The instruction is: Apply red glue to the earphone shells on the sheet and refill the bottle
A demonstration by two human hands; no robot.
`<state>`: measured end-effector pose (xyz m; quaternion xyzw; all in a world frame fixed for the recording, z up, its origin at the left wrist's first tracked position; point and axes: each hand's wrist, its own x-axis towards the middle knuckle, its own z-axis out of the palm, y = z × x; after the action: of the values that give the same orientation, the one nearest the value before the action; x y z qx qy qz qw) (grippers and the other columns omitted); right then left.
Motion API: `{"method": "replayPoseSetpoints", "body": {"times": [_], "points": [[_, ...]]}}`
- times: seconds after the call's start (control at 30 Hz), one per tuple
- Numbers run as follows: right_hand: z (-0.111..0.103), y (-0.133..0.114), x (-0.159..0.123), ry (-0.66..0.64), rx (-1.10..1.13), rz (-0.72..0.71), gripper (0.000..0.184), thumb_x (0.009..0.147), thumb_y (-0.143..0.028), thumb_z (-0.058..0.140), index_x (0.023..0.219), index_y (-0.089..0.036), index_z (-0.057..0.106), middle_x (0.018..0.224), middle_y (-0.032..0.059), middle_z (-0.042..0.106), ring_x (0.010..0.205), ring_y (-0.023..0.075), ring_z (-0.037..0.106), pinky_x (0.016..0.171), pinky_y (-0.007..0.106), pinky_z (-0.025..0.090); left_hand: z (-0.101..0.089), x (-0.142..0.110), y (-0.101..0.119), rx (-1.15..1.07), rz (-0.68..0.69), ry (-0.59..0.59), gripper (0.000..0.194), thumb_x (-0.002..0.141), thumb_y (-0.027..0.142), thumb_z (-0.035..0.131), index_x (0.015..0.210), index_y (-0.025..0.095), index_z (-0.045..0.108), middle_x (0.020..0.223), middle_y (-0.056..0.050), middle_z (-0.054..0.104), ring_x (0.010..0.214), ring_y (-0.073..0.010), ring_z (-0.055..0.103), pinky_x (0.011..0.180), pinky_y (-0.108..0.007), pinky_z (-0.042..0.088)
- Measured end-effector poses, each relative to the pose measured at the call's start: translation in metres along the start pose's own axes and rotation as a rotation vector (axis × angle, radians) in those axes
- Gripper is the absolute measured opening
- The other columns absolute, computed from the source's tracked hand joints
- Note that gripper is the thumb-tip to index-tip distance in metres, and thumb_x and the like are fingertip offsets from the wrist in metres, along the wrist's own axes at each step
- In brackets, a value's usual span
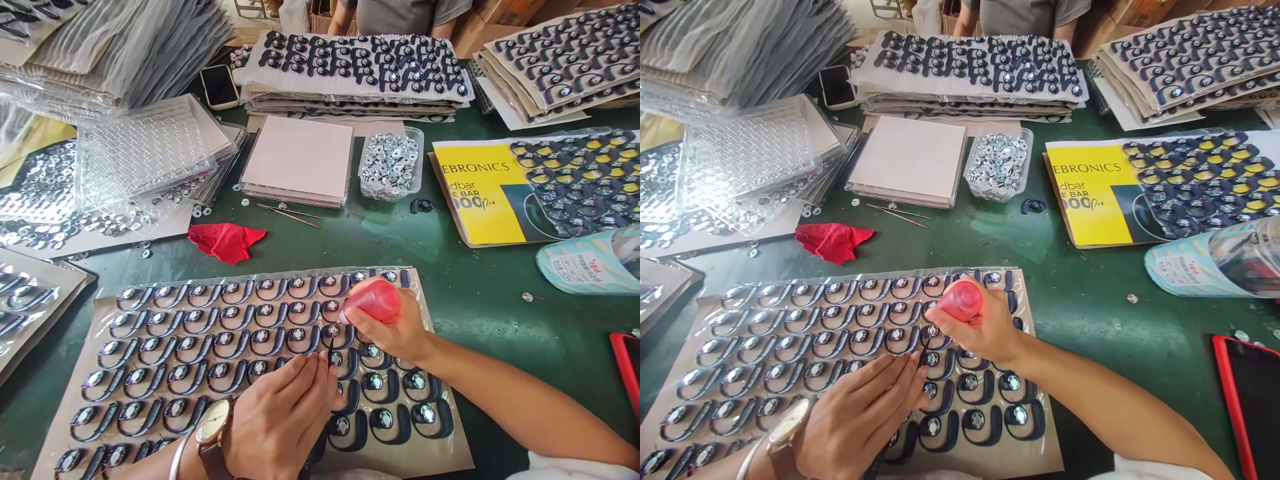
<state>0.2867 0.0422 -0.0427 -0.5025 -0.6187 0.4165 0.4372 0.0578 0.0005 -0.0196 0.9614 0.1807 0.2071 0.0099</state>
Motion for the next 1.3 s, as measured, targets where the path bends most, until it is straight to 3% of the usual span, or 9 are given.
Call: {"method": "replayPoseSetpoints", "body": {"times": [0.17, 0.4, 0.6, 0.8, 1.03, 1.3], "points": [[0.001, 0.002, 0.001, -0.036, -0.015, 0.067, 0.023, 0.085, -0.043, 0.07, 0.079, -0.021, 0.068, 0.073, 0.0025, 0.07, 0.063, 0.0157, 0.064, 0.065, 0.029, 0.054, -0.001, 0.002, -0.001, -0.012, -0.001, 0.001, 0.026, 0.094, 0.016, 0.053, 0.107, 0.002, 0.07, 0.106, -0.015, 0.074, 0.105, -0.0296, 0.069, 0.09, -0.04, 0.057], [0.002, 0.001, 0.001, -0.046, -0.045, 0.024, 0.024, 0.085, -0.044, 0.069, 0.079, -0.02, 0.068, 0.077, 0.0022, 0.069, 0.065, 0.0141, 0.064, 0.065, 0.027, 0.052, -0.001, 0.0, -0.001, -0.015, -0.004, -0.008, 0.025, 0.094, 0.017, 0.055, 0.108, 0.003, 0.07, 0.108, -0.015, 0.073, 0.107, -0.0286, 0.067, 0.093, -0.04, 0.055], [-0.003, -0.004, 0.001, -0.037, -0.149, 0.083, 0.031, 0.089, -0.043, 0.063, 0.069, -0.02, 0.064, 0.064, 0.0019, 0.065, 0.062, 0.0164, 0.063, 0.067, 0.03, 0.051, -0.002, 0.001, -0.005, -0.101, -0.068, -0.019, 0.025, 0.094, 0.016, 0.056, 0.112, 0.002, 0.069, 0.109, -0.013, 0.074, 0.104, -0.0269, 0.068, 0.091, -0.041, 0.055], [-0.004, -0.001, 0.0, 0.004, -0.094, 0.036, 0.027, 0.087, -0.042, 0.066, 0.071, -0.019, 0.065, 0.069, 0.0032, 0.067, 0.061, 0.0158, 0.062, 0.062, 0.029, 0.049, -0.005, 0.005, -0.012, -0.203, -0.116, -0.017, 0.024, 0.093, 0.016, 0.059, 0.112, 0.004, 0.068, 0.105, -0.011, 0.075, 0.097, -0.0239, 0.07, 0.086, -0.04, 0.057], [-0.002, -0.001, 0.0, -0.067, -0.072, 0.076, 0.031, 0.089, -0.044, 0.063, 0.07, -0.02, 0.066, 0.063, 0.0026, 0.064, 0.059, 0.0158, 0.061, 0.062, 0.03, 0.049, -0.006, 0.008, -0.017, -0.245, -0.139, 0.01, 0.023, 0.091, 0.017, 0.063, 0.11, 0.004, 0.067, 0.098, -0.01, 0.075, 0.091, -0.0226, 0.071, 0.081, -0.038, 0.058], [0.002, 0.006, -0.004, -0.097, -0.012, -0.012, 0.024, 0.087, -0.044, 0.069, 0.079, -0.02, 0.069, 0.08, 0.0026, 0.071, 0.065, 0.0129, 0.064, 0.065, 0.025, 0.051, -0.007, 0.009, -0.029, -0.475, -0.266, 0.061, 0.025, 0.088, 0.007, 0.06, 0.112, 0.008, 0.066, 0.097, -0.01, 0.074, 0.088, -0.0179, 0.07, 0.076, -0.032, 0.058]]}}
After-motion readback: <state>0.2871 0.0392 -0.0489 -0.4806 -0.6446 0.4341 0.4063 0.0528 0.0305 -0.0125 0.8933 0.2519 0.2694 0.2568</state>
